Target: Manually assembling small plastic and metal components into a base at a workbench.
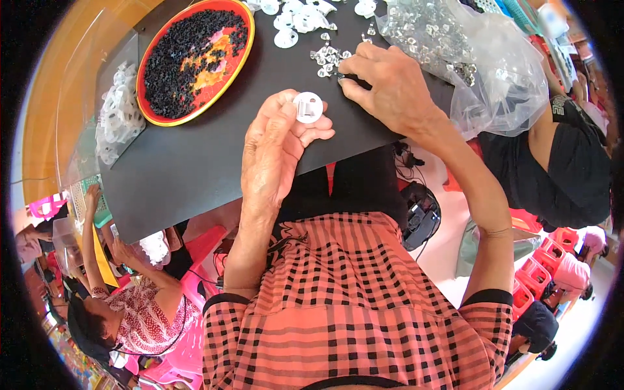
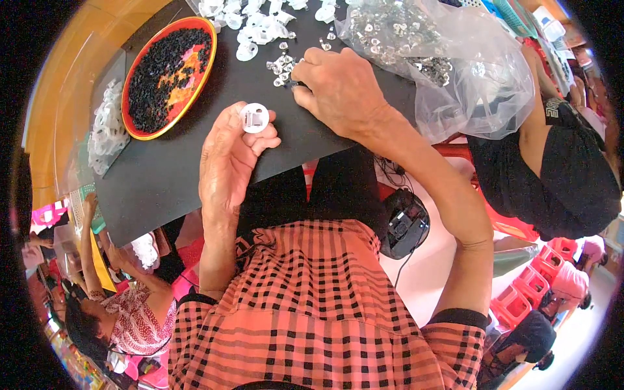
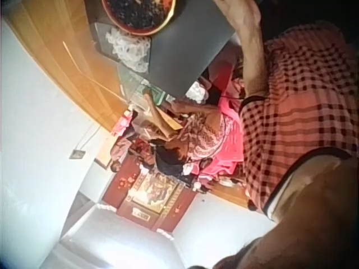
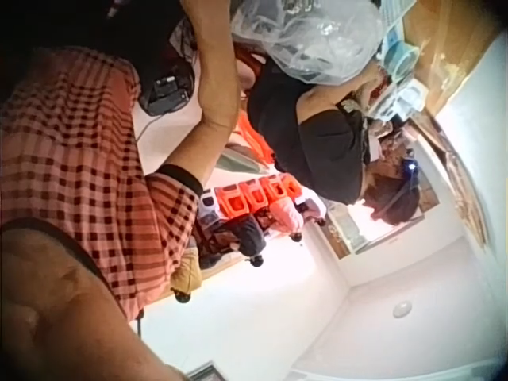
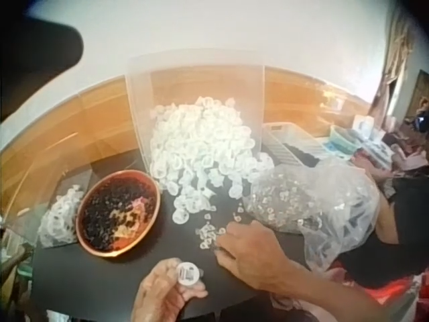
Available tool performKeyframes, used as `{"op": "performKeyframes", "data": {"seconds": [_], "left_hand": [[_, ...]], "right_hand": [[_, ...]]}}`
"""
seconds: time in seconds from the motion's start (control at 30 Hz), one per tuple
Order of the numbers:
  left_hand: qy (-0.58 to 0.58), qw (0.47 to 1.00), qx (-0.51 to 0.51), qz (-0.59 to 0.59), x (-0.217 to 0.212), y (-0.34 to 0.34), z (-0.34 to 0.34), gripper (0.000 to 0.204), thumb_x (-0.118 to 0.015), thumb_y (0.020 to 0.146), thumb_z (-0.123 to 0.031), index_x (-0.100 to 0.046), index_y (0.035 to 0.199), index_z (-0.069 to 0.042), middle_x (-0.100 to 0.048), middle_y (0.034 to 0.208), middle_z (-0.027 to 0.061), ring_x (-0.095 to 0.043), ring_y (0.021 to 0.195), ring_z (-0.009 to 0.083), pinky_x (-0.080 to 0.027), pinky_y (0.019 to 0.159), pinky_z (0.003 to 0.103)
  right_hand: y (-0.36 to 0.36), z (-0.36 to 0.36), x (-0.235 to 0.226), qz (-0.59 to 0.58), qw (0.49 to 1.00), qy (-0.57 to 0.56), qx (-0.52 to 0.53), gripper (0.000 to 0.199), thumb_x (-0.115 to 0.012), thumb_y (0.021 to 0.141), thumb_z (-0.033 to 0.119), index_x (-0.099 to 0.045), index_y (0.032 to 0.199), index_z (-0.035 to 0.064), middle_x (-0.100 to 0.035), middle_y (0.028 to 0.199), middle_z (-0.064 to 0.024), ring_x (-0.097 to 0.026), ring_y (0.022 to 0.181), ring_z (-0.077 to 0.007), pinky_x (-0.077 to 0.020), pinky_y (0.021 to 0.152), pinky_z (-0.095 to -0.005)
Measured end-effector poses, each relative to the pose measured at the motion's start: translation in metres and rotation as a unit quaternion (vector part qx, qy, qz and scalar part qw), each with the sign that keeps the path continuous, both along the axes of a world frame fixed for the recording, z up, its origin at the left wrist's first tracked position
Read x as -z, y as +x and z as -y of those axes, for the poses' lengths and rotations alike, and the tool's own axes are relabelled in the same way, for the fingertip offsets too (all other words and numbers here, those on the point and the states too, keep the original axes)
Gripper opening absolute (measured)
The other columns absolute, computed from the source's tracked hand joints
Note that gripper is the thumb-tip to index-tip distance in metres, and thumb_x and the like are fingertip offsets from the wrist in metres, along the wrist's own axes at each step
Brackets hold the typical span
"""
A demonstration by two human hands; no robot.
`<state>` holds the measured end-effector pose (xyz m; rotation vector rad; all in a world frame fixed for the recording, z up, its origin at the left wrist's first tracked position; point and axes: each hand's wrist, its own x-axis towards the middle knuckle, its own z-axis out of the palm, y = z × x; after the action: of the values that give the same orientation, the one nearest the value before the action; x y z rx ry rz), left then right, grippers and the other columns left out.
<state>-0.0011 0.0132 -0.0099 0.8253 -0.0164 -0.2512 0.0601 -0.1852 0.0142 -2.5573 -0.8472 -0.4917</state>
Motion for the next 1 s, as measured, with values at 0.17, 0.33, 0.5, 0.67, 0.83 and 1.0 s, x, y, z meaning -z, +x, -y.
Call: {"op": "performKeyframes", "data": {"seconds": [0.17, 0.33, 0.5, 0.67, 0.83, 1.0], "left_hand": [[0.015, 1.0, -0.01, -0.012, -0.002, 0.001, 0.001, 0.028, -0.045, 0.099, -0.021, -0.05, 0.114, 0.003, -0.062, 0.105, 0.0238, -0.066, 0.086, 0.0237, -0.056, 0.079, 0.037], [-0.027, 1.0, 0.008, -0.012, 0.004, 0.004, -0.002, 0.023, -0.045, 0.099, -0.016, -0.052, 0.114, 0.0, -0.062, 0.105, 0.0221, -0.066, 0.089, 0.0265, -0.056, 0.08, 0.041], [-0.115, 0.992, 0.042, -0.014, 0.001, 0.005, -0.007, 0.027, -0.044, 0.099, -0.018, -0.049, 0.118, 0.002, -0.061, 0.107, 0.0267, -0.066, 0.089, 0.0288, -0.056, 0.08, 0.041], [-0.116, 0.993, 0.031, -0.015, 0.003, 0.008, -0.011, 0.031, -0.045, 0.099, -0.02, -0.048, 0.119, 0.004, -0.06, 0.108, 0.0281, -0.065, 0.089, 0.0285, -0.056, 0.079, 0.041], [-0.133, 0.99, 0.025, -0.029, 0.001, 0.008, -0.012, 0.034, -0.043, 0.1, -0.021, -0.047, 0.12, 0.005, -0.06, 0.107, 0.0269, -0.065, 0.087, 0.0271, -0.056, 0.079, 0.04], [-0.144, 0.989, 0.035, -0.019, -0.001, 0.007, -0.009, 0.035, -0.043, 0.099, -0.022, -0.046, 0.12, 0.005, -0.061, 0.106, 0.025, -0.065, 0.085, 0.026, -0.057, 0.078, 0.038]], "right_hand": [[0.0, 0.0, -0.002, 0.018, 0.999, 0.033, -0.018, 0.014, -0.07, 0.071, 0.01, -0.063, 0.083, 0.0057, -0.054, 0.071, -0.0054, -0.051, 0.058, -0.0235, -0.041, 0.055, -0.0332], [-0.009, -0.006, -0.011, -0.198, 0.957, 0.21, -0.039, 0.015, -0.068, 0.072, 0.001, -0.063, 0.086, 0.0033, -0.052, 0.057, -0.0012, -0.043, 0.047, -0.0058, -0.0367, 0.047, -0.0241], [-0.011, -0.013, -0.015, -0.204, 0.952, 0.211, -0.085, 0.013, -0.068, 0.072, 0.005, -0.062, 0.082, 0.0014, -0.063, 0.065, -0.0122, -0.067, 0.06, -0.0183, -0.0507, 0.055, -0.0283], [-0.012, -0.018, -0.007, -0.226, 0.935, 0.245, -0.118, 0.013, -0.068, 0.072, 0.004, -0.063, 0.084, 0.0014, -0.064, 0.066, -0.0118, -0.067, 0.062, -0.0153, -0.0509, 0.057, -0.0266], [-0.013, -0.017, -0.002, -0.358, 0.861, 0.345, -0.11, 0.011, -0.066, 0.082, 0.007, -0.067, 0.09, -0.0001, -0.066, 0.071, -0.0036, -0.063, 0.066, -0.0074, -0.0508, 0.062, -0.0236], [-0.011, -0.014, -0.002, -0.452, 0.797, 0.383, -0.116, 0.01, -0.062, 0.088, 0.005, -0.066, 0.096, -0.0004, -0.067, 0.085, -0.0033, -0.061, 0.073, -0.0088, -0.0502, 0.067, -0.0222]]}}
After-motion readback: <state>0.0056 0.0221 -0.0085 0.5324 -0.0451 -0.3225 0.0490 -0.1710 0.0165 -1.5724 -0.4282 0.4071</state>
